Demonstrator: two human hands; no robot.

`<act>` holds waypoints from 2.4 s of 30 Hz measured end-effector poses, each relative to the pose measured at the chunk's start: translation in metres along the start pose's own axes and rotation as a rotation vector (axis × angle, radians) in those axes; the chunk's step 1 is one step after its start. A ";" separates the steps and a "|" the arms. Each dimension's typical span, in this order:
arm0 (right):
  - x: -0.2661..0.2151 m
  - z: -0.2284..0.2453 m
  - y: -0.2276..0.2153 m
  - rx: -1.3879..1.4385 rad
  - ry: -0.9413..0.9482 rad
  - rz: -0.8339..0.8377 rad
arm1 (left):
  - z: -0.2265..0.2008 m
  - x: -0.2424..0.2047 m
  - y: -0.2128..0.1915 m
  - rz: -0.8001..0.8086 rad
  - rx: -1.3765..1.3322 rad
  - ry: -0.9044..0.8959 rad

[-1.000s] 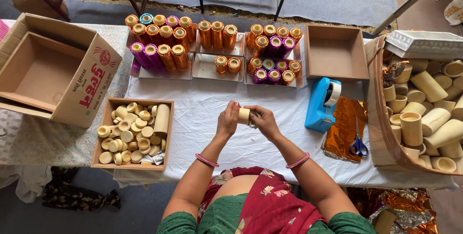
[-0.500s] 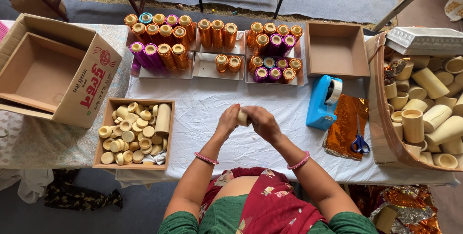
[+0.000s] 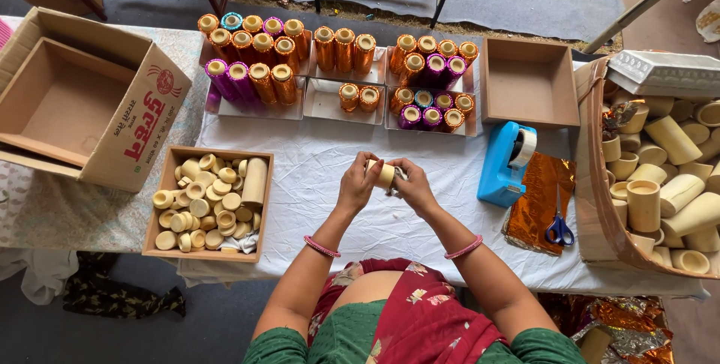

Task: Cleaning and wrapping small cylindrical objects with foil and cloth.

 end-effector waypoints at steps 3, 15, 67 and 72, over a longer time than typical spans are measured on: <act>-0.003 -0.050 0.018 0.626 0.481 0.083 | -0.025 -0.006 -0.003 -0.042 0.064 0.326; -0.004 -0.022 -0.027 -0.231 -0.048 -0.133 | -0.043 -0.021 0.020 -0.007 0.476 0.502; -0.158 -0.199 -0.224 -0.998 0.490 -0.727 | 0.050 -0.004 0.007 0.000 0.588 0.126; -0.162 -0.203 -0.240 -0.868 0.484 -0.852 | 0.052 -0.007 0.002 -0.005 0.579 0.079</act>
Point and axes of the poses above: each hand's wrist, its own x-axis towards the middle knuckle, its own y-axis out of the palm, z = x × y, the point moved 9 cm from there along x, towards the middle knuckle, and after that the axes turned 12 degrees about -x, right-handed, at the moved point
